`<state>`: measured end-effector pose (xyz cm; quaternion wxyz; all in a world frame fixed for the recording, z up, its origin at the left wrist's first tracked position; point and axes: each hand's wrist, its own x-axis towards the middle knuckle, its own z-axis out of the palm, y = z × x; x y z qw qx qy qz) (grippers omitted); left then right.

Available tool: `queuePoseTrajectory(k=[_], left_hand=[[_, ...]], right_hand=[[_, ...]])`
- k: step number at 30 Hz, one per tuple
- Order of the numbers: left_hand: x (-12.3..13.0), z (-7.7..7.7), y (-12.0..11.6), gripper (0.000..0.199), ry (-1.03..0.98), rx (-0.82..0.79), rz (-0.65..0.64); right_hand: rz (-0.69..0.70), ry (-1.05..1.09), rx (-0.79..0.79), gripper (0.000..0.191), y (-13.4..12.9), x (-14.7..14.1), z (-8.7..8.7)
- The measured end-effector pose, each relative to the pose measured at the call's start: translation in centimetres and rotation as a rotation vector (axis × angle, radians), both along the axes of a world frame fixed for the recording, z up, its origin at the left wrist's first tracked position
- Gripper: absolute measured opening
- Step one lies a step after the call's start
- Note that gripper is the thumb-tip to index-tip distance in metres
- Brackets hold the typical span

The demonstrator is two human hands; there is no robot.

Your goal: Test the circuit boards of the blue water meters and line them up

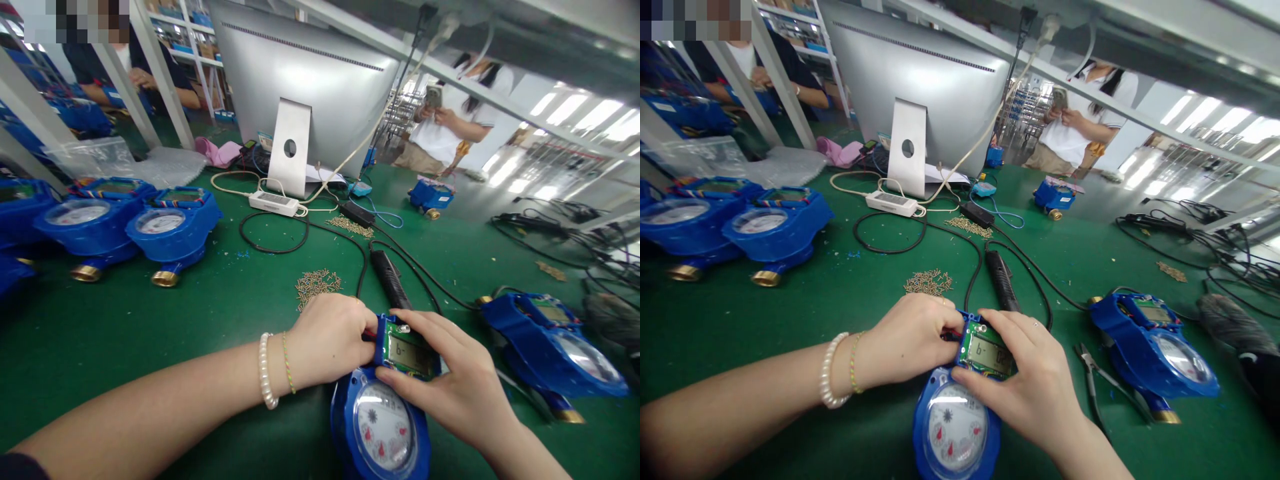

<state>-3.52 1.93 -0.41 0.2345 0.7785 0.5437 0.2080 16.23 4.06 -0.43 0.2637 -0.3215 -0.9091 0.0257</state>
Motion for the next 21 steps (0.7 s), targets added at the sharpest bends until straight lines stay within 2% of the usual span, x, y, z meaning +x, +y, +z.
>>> queuePoseTrajectory(k=[1,4,8,17,21], left_hand=[[0.0,-0.1,-0.1,0.006,-0.015,-0.003,0.035],[0.1,-0.3,-0.3,0.011,-0.059,-0.021,0.113],[0.0,-0.6,-0.3,0.014,-0.132,-0.048,0.125],[-2.0,0.4,-0.4,0.019,-0.3,-0.107,-0.04],[-2.7,0.2,-0.9,0.009,-0.299,0.0,-0.08]], right_hand=[[0.0,-0.002,0.015,0.051,0.0,-0.1,0.0],[0.003,-0.008,0.048,0.05,0.0,-0.3,0.1],[-0.009,-0.045,0.042,0.05,0.1,-0.5,0.3],[-0.023,-0.071,-0.017,0.051,0.1,-0.6,0.7],[-0.022,-0.083,-0.018,0.049,0.1,-0.8,0.9]])
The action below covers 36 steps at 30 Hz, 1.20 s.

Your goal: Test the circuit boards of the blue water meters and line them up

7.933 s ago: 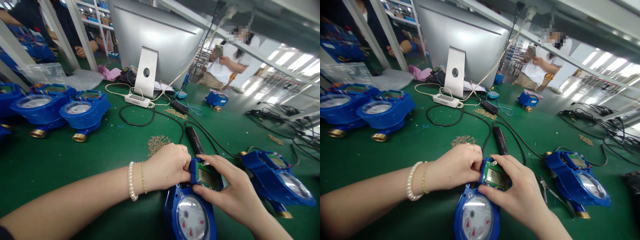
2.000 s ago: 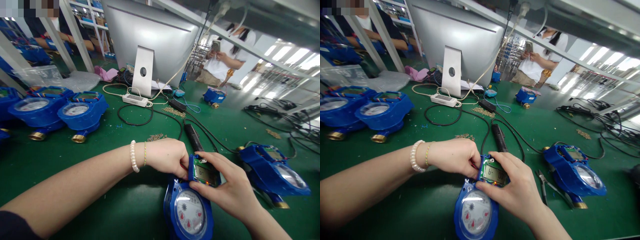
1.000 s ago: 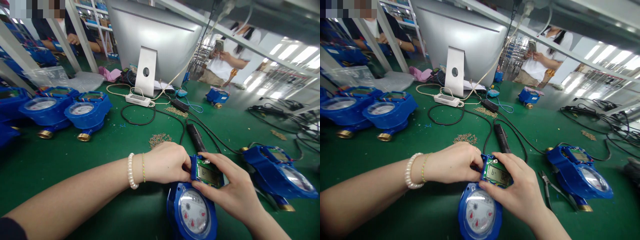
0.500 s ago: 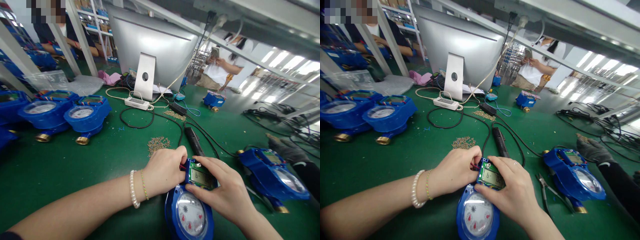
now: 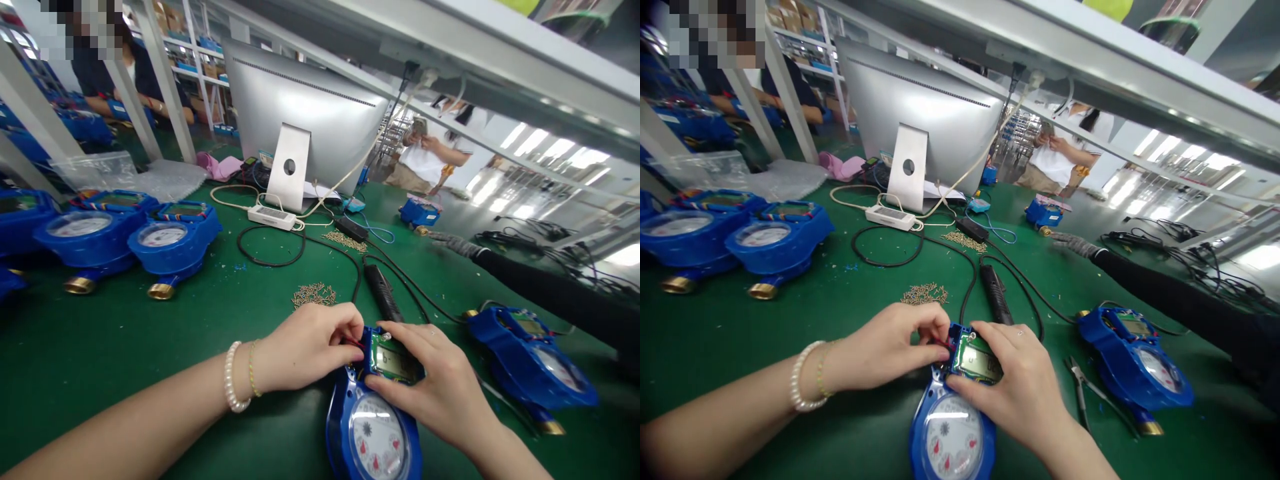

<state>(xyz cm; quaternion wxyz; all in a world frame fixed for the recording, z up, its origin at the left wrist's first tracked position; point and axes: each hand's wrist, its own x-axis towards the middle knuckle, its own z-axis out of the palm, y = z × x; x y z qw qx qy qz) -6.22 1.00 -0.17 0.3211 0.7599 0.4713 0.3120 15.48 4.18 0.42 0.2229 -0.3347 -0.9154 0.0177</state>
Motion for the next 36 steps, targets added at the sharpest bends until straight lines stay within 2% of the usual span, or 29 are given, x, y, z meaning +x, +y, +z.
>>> queuePoseTrajectory(k=[6,11,14,19,22,23,27,29,32,34,36], left_hand=[[-0.5,-1.8,-0.3,0.007,-0.005,0.275,-0.015],[-1.0,-2.5,0.3,0.008,-0.102,0.363,0.064],[-1.0,-2.5,0.6,0.008,-0.132,0.332,0.095],[-0.9,-2.3,0.6,0.007,-0.153,0.241,0.142],[-0.6,-2.1,0.6,0.005,-0.15,0.183,0.139],[-0.4,-2.1,0.6,0.012,-0.145,0.168,0.123],[0.7,-2.1,0.5,0.05,-0.157,0.088,0.022],[1.3,-2.4,0.5,0.051,-0.188,0.045,-0.006],[1.7,-2.7,0.4,0.048,-0.227,-0.019,0.0],[1.8,-2.7,0.4,0.049,-0.227,-0.08,0.026],[1.8,-2.6,0.3,0.051,-0.209,-0.132,0.048]], right_hand=[[0.0,-0.004,0.008,0.05,0.1,-0.4,0.0],[-0.036,-0.039,-0.053,0.05,0.1,-0.1,-0.3],[-0.113,-0.031,-0.152,0.05,-0.2,0.0,-0.7],[-0.263,-0.001,-0.446,0.055,-0.6,0.0,-1.3],[-0.294,0.014,-0.542,0.059,-0.8,0.1,-1.5],[-0.29,0.021,-0.555,0.062,-0.8,0.1,-1.6],[-0.216,0.063,-0.532,0.075,-0.6,0.5,-1.8],[-0.111,0.095,-0.513,0.076,-0.5,1.0,-1.9],[0.039,0.198,-0.531,0.066,-0.5,1.8,-2.1],[0.071,0.312,-0.639,0.059,-0.6,2.3,-2.2],[0.076,0.476,-0.823,0.054,-0.6,2.7,-2.6]])
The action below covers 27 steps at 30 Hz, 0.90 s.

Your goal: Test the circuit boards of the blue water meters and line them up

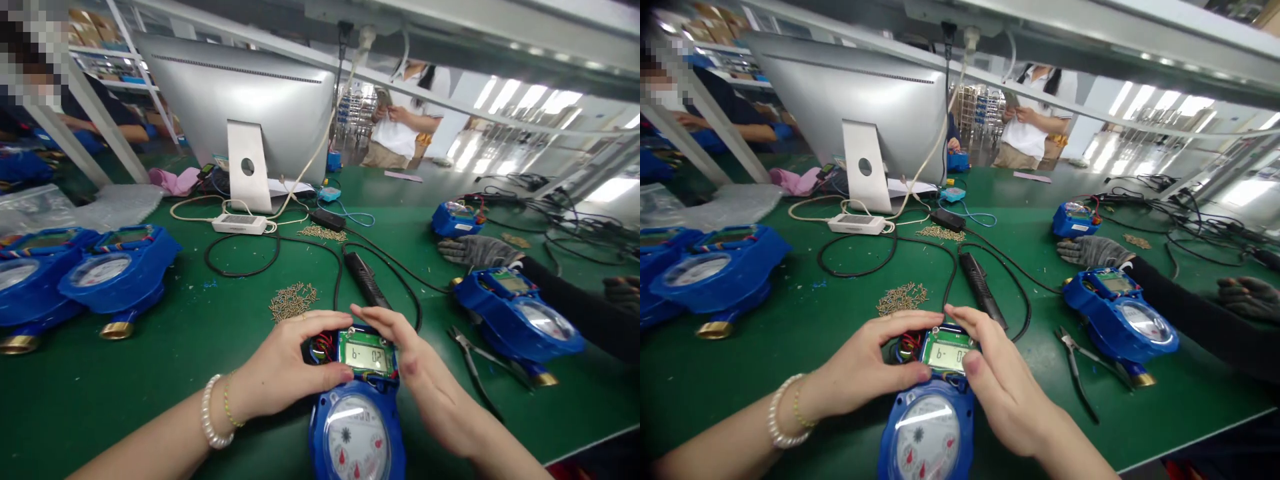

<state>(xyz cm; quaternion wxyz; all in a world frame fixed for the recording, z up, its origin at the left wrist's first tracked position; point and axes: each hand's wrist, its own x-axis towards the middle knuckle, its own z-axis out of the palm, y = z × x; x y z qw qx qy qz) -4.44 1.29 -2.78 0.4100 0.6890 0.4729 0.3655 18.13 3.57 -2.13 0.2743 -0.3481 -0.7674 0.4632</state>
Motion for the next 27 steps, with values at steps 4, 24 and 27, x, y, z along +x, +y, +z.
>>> queuePoseTrajectory(k=[4,24,27], left_hand=[[0.0,0.3,-0.1,0.051,0.05,-0.049,0.011],[-1.4,-1.3,-3.7,0.047,0.075,-0.063,0.328],[-1.6,-0.7,-2.9,0.048,0.115,-0.048,0.324]], right_hand=[[-0.143,0.398,-0.304,0.045,-0.3,0.4,-1.5],[-0.179,0.675,-0.644,0.048,-3.2,-4.8,-3.7],[-0.213,0.635,-0.567,0.043,-2.0,-5.0,-3.6]])
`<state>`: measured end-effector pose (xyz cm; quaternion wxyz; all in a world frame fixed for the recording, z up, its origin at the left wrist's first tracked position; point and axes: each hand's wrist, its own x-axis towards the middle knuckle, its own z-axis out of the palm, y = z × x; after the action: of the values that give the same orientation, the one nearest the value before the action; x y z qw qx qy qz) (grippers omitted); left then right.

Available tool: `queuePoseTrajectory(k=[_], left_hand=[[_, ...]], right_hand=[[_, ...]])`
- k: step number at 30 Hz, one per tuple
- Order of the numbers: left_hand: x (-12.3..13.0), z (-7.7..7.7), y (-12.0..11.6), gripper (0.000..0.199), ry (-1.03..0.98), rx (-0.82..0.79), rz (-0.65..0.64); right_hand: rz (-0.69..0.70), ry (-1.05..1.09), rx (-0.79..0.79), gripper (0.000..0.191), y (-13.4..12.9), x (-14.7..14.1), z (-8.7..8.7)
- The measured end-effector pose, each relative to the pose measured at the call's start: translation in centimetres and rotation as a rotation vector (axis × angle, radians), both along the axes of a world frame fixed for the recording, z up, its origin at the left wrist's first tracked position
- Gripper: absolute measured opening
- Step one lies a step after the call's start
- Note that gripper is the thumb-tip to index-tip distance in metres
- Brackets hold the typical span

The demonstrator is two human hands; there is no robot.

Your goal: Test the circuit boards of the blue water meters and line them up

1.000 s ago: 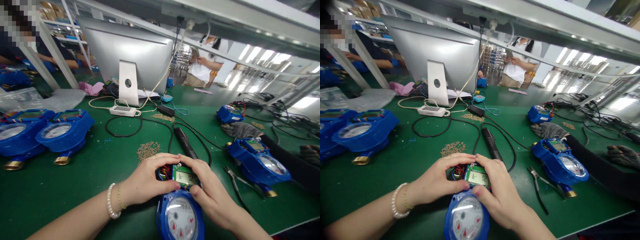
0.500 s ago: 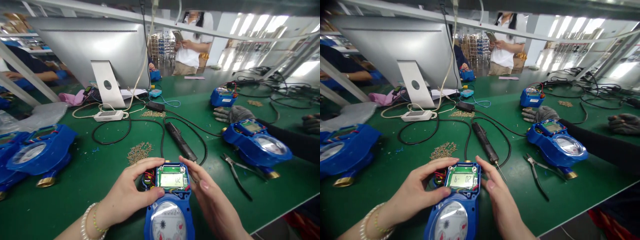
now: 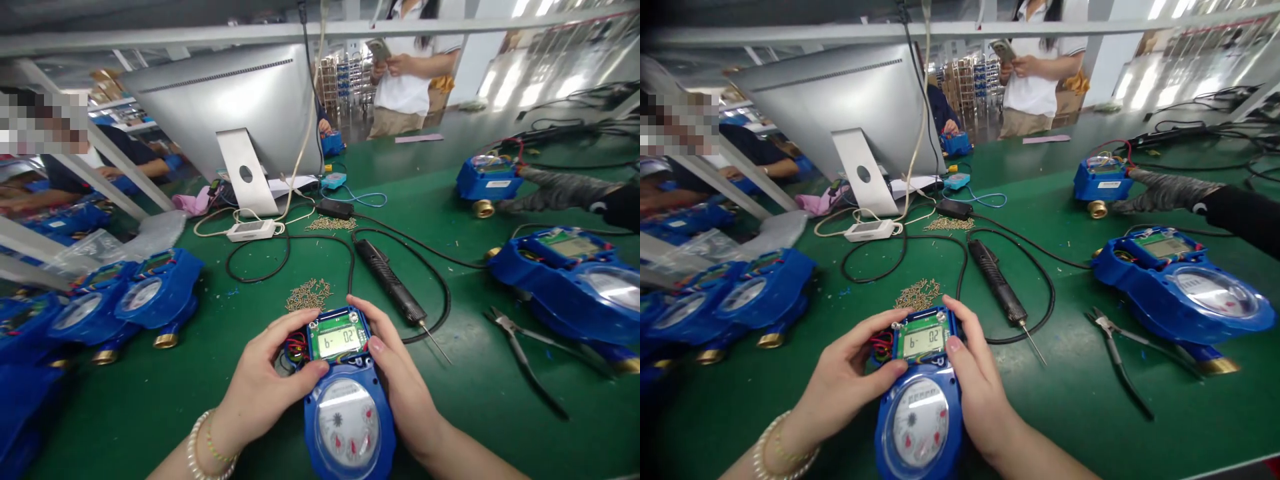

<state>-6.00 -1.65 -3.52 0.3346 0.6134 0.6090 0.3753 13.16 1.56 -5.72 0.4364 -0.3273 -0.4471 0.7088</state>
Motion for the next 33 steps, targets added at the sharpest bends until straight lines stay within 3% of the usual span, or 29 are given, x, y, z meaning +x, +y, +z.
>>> queuePoseTrajectory(k=[4,7,11,16,19,25,29,33], left_hand=[[0.2,0.5,0.4,0.049,0.051,0.019,-0.036],[0.3,0.6,0.5,0.052,0.086,0.031,-0.069],[-0.1,0.7,0.5,0.052,0.06,0.003,-0.087],[-0.9,1.2,0.3,0.065,-0.023,-0.082,-0.186],[-0.7,1.5,0.1,0.071,-0.014,-0.079,-0.182],[0.7,1.6,0.6,0.055,-0.001,-0.048,-0.041],[1.1,1.7,0.8,0.054,0.052,-0.009,-0.043],[1.3,1.8,0.7,0.051,0.086,-0.042,-0.046]], right_hand=[[0.081,-0.083,0.035,0.041,1.5,0.7,1.0],[0.15,-0.288,0.068,0.05,2.3,0.8,2.1],[0.143,-0.489,0.178,0.056,2.6,0.1,2.7],[0.196,-0.472,0.225,0.055,2.5,0.5,2.0],[0.222,-0.496,0.3,0.055,2.9,0.8,1.6],[0.261,-0.526,0.355,0.057,3.4,1.7,1.3],[0.346,-0.403,0.302,0.059,3.2,2.4,0.9],[0.289,-0.339,0.29,0.056,2.7,2.1,0.6]])
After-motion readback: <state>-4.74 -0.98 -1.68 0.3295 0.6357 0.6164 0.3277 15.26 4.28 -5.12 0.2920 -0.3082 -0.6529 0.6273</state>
